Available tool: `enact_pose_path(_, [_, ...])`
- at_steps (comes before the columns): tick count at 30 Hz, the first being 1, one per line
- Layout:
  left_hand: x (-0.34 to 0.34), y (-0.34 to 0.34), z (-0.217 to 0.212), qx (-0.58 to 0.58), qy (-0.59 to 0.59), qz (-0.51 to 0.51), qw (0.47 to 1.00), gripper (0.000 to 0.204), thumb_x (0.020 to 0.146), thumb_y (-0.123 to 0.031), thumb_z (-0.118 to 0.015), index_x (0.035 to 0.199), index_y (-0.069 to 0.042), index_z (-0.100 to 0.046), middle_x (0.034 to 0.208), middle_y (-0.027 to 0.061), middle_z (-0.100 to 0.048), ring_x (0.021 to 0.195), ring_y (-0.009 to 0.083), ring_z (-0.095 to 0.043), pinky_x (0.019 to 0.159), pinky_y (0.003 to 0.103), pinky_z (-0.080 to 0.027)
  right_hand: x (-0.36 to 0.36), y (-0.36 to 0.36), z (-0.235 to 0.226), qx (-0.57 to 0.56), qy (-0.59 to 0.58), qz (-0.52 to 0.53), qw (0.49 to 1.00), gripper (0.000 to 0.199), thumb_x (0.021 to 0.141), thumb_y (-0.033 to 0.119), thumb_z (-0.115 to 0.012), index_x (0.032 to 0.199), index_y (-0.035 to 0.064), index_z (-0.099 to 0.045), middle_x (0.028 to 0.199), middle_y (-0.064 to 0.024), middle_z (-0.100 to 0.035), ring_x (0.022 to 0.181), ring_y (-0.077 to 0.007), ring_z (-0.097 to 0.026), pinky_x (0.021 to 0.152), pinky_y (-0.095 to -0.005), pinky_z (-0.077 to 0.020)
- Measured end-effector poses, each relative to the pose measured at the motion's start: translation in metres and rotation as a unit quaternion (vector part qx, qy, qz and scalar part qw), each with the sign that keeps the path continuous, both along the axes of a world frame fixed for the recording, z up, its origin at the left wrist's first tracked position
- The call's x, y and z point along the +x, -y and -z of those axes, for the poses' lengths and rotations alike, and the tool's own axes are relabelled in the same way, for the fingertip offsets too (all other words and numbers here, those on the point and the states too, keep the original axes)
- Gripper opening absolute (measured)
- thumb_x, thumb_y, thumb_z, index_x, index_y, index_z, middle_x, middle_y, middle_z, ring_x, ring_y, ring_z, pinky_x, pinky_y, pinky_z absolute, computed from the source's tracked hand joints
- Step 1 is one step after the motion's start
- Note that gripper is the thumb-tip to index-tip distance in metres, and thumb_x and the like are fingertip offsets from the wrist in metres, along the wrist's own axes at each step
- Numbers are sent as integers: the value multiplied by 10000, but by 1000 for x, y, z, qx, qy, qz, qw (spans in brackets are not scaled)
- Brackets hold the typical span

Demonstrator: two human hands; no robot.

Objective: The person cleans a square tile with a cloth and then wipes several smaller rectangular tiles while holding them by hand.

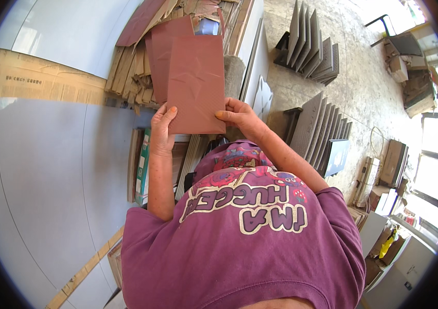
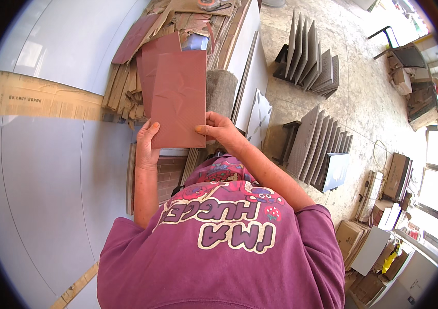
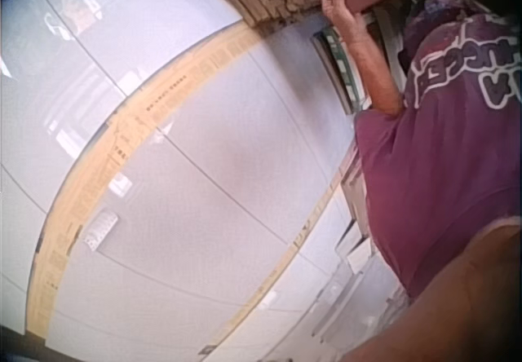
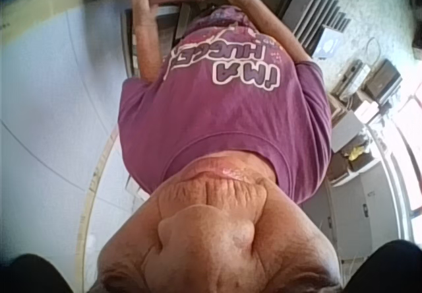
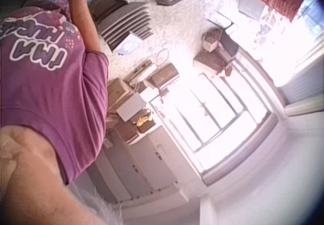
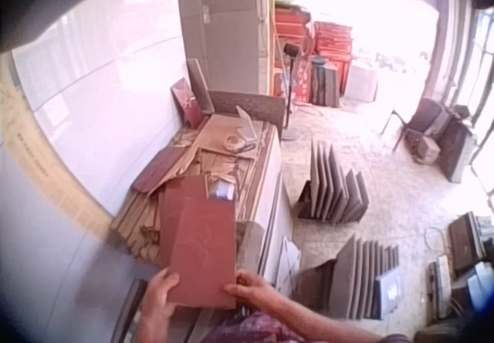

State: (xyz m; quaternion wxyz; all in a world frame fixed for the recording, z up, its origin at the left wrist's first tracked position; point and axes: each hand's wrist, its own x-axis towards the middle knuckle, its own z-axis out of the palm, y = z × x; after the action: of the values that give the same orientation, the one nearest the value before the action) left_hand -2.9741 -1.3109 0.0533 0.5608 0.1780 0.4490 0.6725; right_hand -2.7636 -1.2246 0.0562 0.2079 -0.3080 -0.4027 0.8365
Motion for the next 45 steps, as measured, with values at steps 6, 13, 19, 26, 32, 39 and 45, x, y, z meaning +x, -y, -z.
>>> enact_pose_path(6, [10, 6, -5, 44, 149, 12, 988, 508, 830, -280, -601, 1210, 28, -464, 1175, 104, -539, 1078, 198, -504, 925, 344, -389, 4, 3, 2, -15, -48, 37, 998, 286, 824, 192, -625, 1052, 57, -517, 957, -2, -569, 889, -86, -538, 779, -242, -428])
enact_pose_path(13, [66, 24, -4, 114, 132, -33, 984, 548, 839, -292, -588, 1272, -24, -384, 1259, 93, -472, 1156, 230, -449, 987, 395, -356, 0, 5, -12, 11, -80, 78, 994, 272, 816, 167, -638, 1028, 58, -506, 964, -14, -582, 902, -91, -531, 790, -252, -420])
enact_pose_path(19, [81, 16, -18, 74, 116, -70, 988, 399, 875, -171, -543, 1231, -37, -424, 1229, 72, -484, 1123, 198, -470, 962, 362, -385, -2, 5, -14, 50, -72, 82, 993, 245, 840, 143, -610, 1040, 55, -499, 979, -22, -576, 915, -97, -536, 810, -249, -432])
enact_pose_path(26, [65, 7, -35, 85, 90, -104, 987, 356, 859, -138, -577, 1179, -18, -478, 1173, 73, -518, 1059, 177, -511, 891, 331, -430, -7, 5, -29, 99, -67, 55, 991, 314, 852, 150, -602, 1113, 22, -482, 1000, -41, -585, 904, -95, -535, 776, -244, -437])
enact_pose_path(32, [13, -2, -44, 113, 39, -135, 984, 374, 841, -88, -585, 1189, -4, -476, 1171, 95, -534, 1067, 197, -516, 927, 347, -422, 1, 0, -29, 152, -14, -22, 988, 377, 887, 154, -546, 1223, 17, -445, 1010, -69, -600, 868, -107, -558, 784, -249, -450])
enact_pose_path(39, [-62, -48, -60, 157, 61, -179, 969, 375, 817, -55, -594, 1161, 29, -473, 1172, 118, -536, 1086, 231, -509, 943, 368, -422, 27, 3, 3, 161, 56, 15, 985, 325, 890, 158, -537, 1178, 15, -493, 927, -54, -624, 806, -88, -555, 733, -223, -453])
enact_pose_path(45, [-132, -99, -47, 147, 103, -217, 960, 211, 854, -1, -518, 1060, 29, -487, 1079, 146, -568, 1018, 247, -544, 890, 387, -463, 32, 7, 4, 155, 90, 30, 983, 302, 888, 143, -534, 1151, -4, -512, 909, -48, -628, 779, -81, -558, 716, -218, -459])
